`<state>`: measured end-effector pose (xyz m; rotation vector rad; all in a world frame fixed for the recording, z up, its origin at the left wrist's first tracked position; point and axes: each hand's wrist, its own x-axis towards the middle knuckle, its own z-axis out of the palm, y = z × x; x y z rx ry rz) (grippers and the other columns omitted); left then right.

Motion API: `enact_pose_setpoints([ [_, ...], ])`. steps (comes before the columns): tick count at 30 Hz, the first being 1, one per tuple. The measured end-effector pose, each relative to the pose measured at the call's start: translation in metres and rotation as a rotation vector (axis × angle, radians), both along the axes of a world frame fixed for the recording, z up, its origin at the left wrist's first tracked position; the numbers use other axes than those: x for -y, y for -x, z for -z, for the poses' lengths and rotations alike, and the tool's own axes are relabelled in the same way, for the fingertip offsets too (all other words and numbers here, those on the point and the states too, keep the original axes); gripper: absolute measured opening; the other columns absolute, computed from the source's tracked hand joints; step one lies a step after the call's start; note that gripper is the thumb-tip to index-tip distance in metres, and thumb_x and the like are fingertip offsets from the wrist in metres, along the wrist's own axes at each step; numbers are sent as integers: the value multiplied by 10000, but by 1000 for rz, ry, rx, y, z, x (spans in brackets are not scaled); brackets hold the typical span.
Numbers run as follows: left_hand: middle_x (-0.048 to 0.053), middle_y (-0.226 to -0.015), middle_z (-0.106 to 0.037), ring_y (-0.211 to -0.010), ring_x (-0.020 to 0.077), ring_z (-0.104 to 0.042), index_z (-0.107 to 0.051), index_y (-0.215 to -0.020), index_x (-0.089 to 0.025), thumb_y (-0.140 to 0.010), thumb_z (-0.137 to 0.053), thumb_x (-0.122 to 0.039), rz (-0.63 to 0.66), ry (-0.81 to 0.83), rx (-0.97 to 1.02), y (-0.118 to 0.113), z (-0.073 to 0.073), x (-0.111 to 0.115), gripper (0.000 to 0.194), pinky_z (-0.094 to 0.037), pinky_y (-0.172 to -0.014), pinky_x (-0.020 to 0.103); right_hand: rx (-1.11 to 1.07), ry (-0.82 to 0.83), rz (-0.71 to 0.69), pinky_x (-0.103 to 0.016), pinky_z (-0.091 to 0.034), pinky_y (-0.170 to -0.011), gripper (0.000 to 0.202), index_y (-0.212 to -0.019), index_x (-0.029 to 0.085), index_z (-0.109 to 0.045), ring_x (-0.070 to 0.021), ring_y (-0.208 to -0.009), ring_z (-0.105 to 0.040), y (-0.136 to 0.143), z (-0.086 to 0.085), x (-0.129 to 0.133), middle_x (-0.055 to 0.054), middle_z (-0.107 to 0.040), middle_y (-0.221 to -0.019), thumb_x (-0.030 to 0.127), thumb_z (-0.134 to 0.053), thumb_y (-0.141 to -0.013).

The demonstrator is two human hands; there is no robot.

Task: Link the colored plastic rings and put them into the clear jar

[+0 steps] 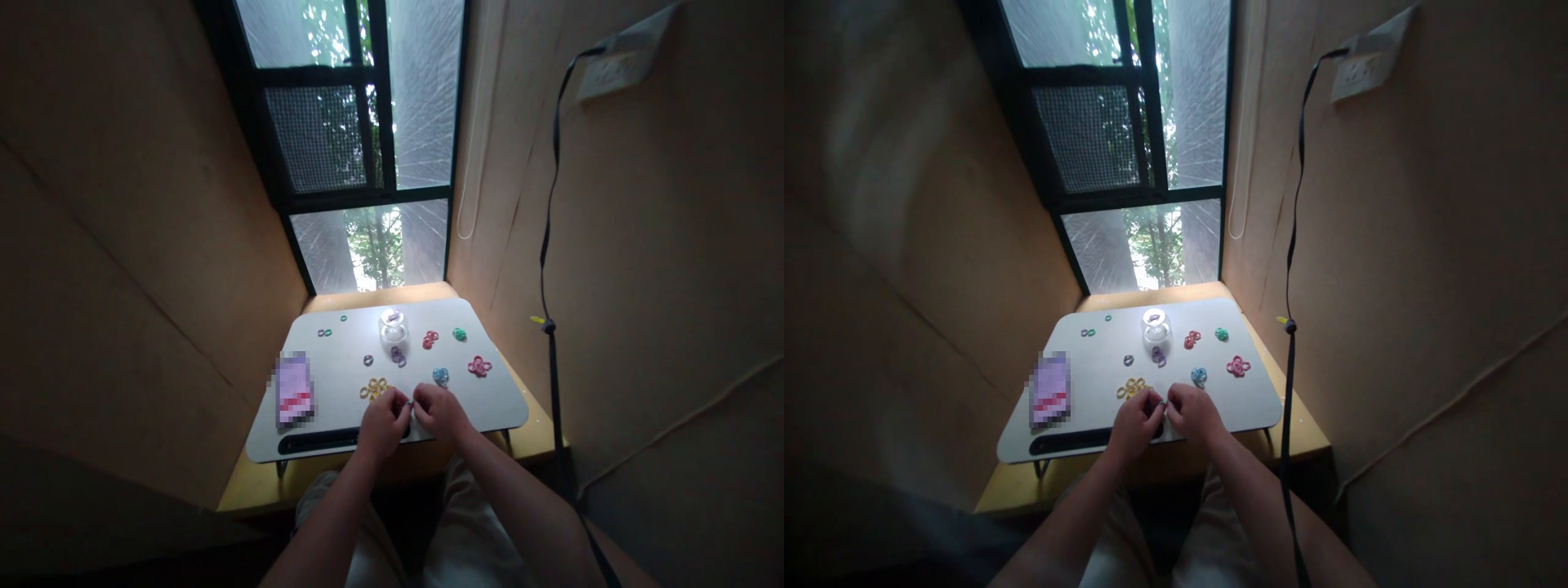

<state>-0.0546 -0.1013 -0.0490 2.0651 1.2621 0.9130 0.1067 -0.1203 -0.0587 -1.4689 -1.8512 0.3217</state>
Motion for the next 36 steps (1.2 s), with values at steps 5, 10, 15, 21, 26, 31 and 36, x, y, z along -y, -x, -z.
enact_pose_setpoints([
  [5, -22, -659, -578, -612, 123, -519, -559, -758, -194, -815, -552, -284, -5, -3, -18, 0, 0, 0, 106, -359, -604, 246, -9, 4, 33, -226, -315, -586, 78, -718, 207, -512, -120, -620, -484, 0, 0, -1, 22, -552, -668, 164, -505, -782],
  [10, -14, -691, -595, -647, 129, -528, -557, -751, -194, -829, -536, -276, 3, -8, -27, 0, 0, 0, 115, -361, -628, 252, -13, 5, 42, -224, -291, -560, 81, -714, 206, -505, -114, -588, -464, 0, -1, -1, 31, -531, -638, 166, -503, -785],
  [15, -11, -696, -588, -657, 132, -525, -560, -762, -194, -837, -528, -277, -16, -15, -32, -1, 1, -1, 116, -360, -638, 253, -19, -1, 21, -221, -304, -560, 81, -712, 206, -516, -113, -585, -470, 0, -2, 0, 31, -541, -636, 168, -508, -782],
  [21, -6, -712, -589, -670, 134, -521, -565, -776, -195, -835, -535, -278, -12, -23, -33, 0, 3, -1, 106, -352, -635, 252, -10, 13, 24, -222, -312, -568, 75, -711, 208, -528, -116, -590, -478, 0, 0, -1, 30, -542, -640, 172, -514, -776],
  [26, -19, -673, -568, -635, 129, -500, -552, -765, -200, -825, -546, -286, 2, -3, -39, 0, 1, 0, 106, -334, -611, 246, -17, 17, 42, -224, -308, -567, 72, -727, 213, -521, -119, -586, -478, 0, 1, -3, 33, -538, -641, 174, -502, -784],
  [31, -19, -685, -567, -643, 128, -498, -544, -768, -202, -828, -545, -287, 10, -3, -48, 1, 2, 1, 104, -330, -612, 245, -37, 7, 44, -226, -318, -573, 80, -729, 216, -500, -128, -600, -485, 0, 0, -3, 28, -541, -647, 172, -486, -795],
  [36, -21, -678, -557, -637, 128, -490, -536, -762, -201, -835, -533, -284, 26, -2, -42, 1, 2, 1, 110, -333, -614, 250, -43, -2, 36, -228, -324, -578, 80, -725, 214, -496, -129, -604, -487, 0, 0, -2, 28, -539, -647, 172, -485, -793],
])
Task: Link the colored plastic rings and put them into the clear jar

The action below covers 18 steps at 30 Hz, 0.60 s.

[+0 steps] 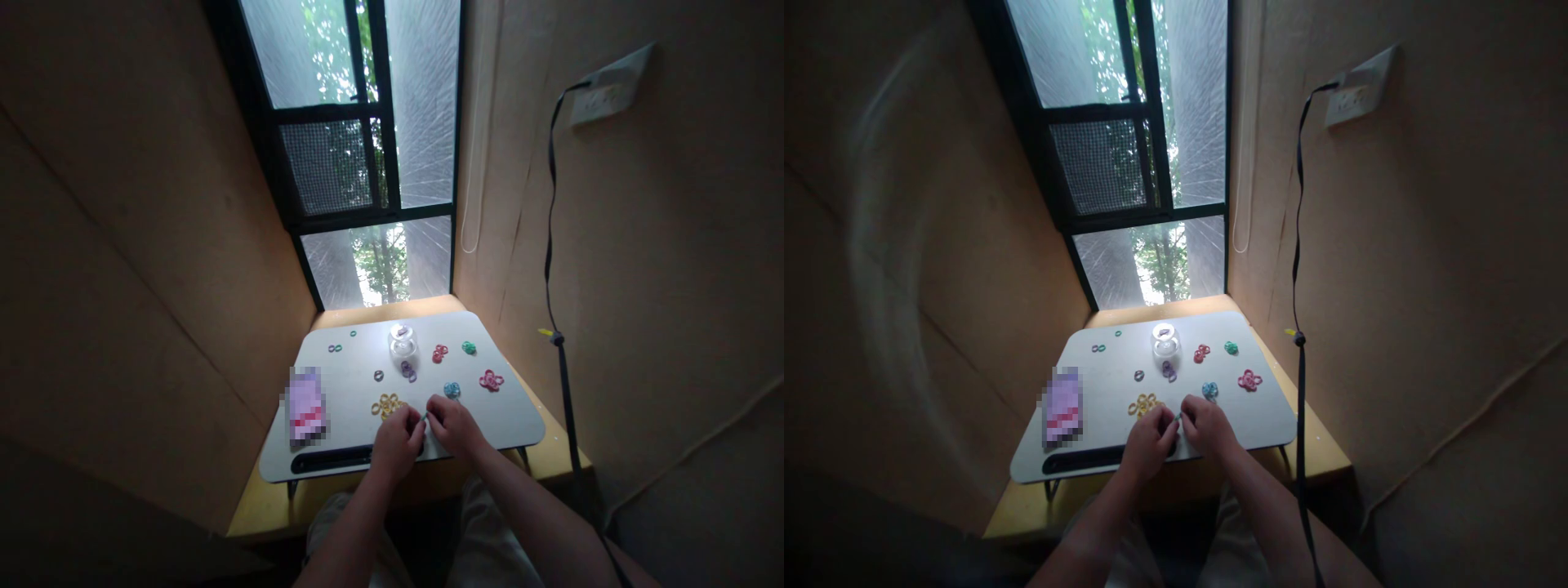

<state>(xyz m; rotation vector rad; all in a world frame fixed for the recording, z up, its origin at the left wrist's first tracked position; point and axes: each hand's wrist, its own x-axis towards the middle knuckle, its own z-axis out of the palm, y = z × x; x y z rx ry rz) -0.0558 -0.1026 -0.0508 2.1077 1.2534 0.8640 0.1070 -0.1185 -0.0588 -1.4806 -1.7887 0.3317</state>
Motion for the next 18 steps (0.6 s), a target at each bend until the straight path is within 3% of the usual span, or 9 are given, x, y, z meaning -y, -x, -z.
enact_pose_setpoints([
  [18, -19, -677, -555, -629, 126, -481, -528, -760, -202, -825, -538, -280, 3, -4, -18, 0, -2, 2, 102, -327, -603, 249, -64, 5, -67, -227, -358, -608, 87, -716, 207, -519, -129, -634, -503, -3, -2, 0, 24, -561, -670, 160, -491, -783],
])
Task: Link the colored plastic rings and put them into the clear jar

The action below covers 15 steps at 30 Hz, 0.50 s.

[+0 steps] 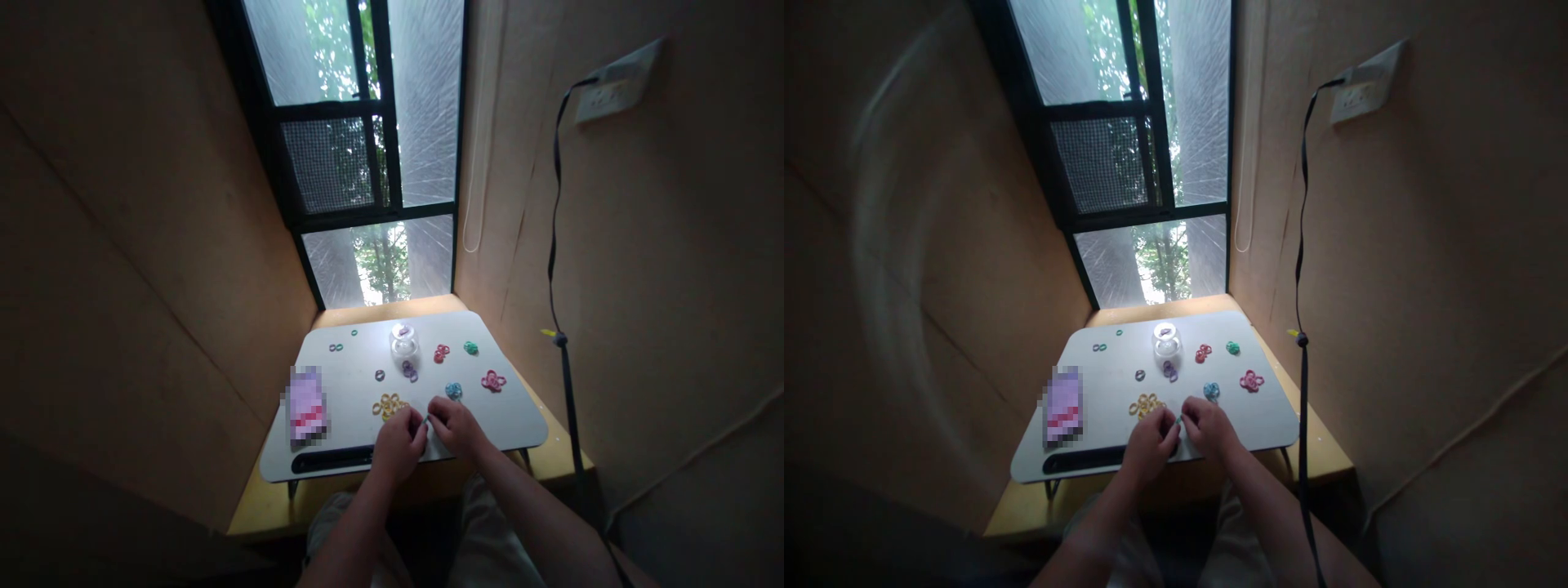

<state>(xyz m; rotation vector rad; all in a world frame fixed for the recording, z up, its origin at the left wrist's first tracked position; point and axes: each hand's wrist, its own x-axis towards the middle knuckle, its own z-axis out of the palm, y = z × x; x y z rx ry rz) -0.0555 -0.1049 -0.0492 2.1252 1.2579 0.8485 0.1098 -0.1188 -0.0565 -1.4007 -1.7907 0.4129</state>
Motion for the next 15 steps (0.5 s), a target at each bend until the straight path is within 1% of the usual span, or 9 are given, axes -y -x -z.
enact_pose_setpoints([
  [6, -15, -685, -556, -636, 130, -483, -525, -751, -201, -815, -538, -266, 1, -12, -13, 0, -1, 2, 92, -321, -604, 254, 38, -2, -11, -229, -338, -598, 86, -711, 208, -502, -126, -626, -490, 1, -1, 3, 27, -546, -667, 159, -497, -781],
  [15, -26, -655, -531, -608, 118, -452, -503, -740, -198, -804, -534, -250, 0, -13, -29, -1, 3, 0, 89, -298, -588, 245, 79, -14, -5, -227, -327, -598, 93, -699, 201, -494, -121, -631, -486, 1, 1, 4, 23, -540, -669, 164, -503, -784],
])
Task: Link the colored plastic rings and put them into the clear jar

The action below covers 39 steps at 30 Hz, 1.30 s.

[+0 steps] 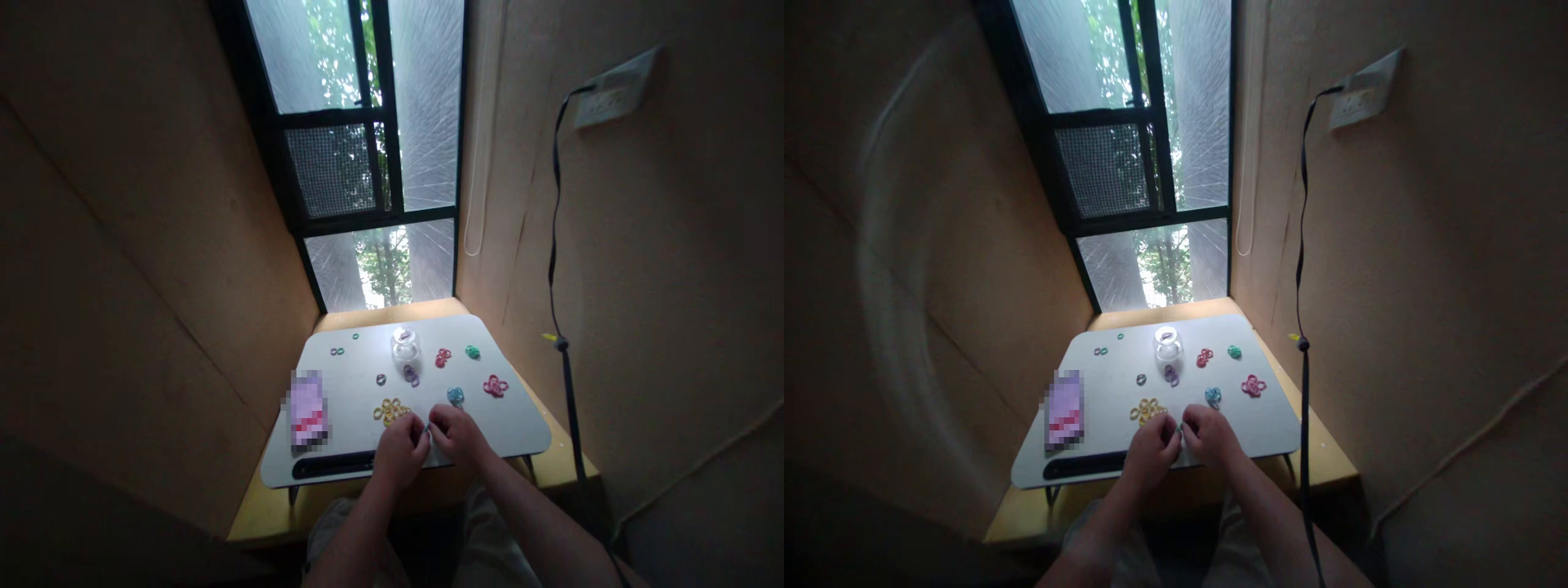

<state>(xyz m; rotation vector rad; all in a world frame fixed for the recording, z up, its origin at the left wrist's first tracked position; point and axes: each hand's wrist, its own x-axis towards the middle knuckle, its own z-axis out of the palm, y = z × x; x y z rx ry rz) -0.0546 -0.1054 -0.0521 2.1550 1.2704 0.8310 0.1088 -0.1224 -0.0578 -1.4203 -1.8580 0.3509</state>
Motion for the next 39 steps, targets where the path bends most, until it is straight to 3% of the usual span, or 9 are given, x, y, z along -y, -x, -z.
enact_pose_setpoints([
  [39, -17, -670, -539, -622, 125, -464, -506, -743, -199, -814, -526, -269, 9, -22, -23, 0, -2, 1, 102, -299, -594, 249, 8, 22, 25, -230, -314, -592, 94, -694, 203, -502, -120, -625, -484, 1, -1, 0, 21, -551, -667, 180, -500, -786],
])
